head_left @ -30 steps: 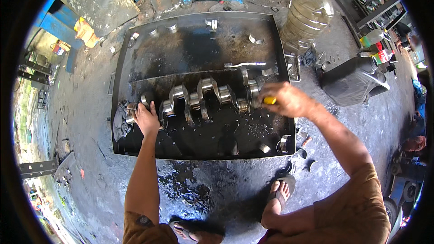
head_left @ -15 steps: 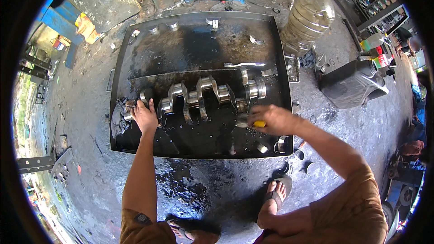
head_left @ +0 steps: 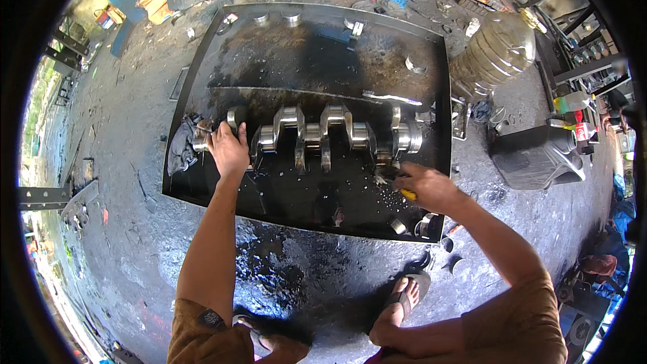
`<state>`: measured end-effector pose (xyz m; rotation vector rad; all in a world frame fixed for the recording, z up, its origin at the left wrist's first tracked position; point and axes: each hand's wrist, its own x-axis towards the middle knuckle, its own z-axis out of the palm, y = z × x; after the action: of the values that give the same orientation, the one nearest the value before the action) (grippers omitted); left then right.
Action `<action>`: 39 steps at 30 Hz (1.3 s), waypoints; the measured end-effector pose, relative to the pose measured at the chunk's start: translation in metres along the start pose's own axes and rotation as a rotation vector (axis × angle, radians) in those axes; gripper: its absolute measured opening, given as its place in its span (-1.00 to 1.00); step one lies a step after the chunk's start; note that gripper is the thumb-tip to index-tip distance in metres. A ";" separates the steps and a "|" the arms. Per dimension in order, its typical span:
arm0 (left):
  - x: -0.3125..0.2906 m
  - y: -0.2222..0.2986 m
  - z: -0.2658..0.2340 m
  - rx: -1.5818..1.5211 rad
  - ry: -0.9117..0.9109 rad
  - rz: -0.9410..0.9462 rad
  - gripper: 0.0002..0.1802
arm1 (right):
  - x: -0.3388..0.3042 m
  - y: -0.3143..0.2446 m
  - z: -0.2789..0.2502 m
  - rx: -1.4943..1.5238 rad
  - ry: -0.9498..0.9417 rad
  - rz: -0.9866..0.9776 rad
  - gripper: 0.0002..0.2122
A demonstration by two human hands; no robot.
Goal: The person scrubs a crankshaft on a metal tray using a yellow-handled brush and a dark cloth, rotating the crankshaft to clean multiple sides. The person repeatedly wipes and scrubs the crankshaft, then lifts it from the tray.
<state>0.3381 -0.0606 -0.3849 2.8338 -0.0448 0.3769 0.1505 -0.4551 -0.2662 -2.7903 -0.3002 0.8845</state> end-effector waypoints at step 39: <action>0.009 -0.021 0.018 0.056 0.053 0.064 -0.48 | 0.047 -0.028 -0.096 0.314 0.533 -0.353 -0.82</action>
<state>0.3525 -0.0457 -0.4048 2.8813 -0.1166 0.4743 0.2405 -0.4285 -0.2084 -2.4477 -0.4898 0.0860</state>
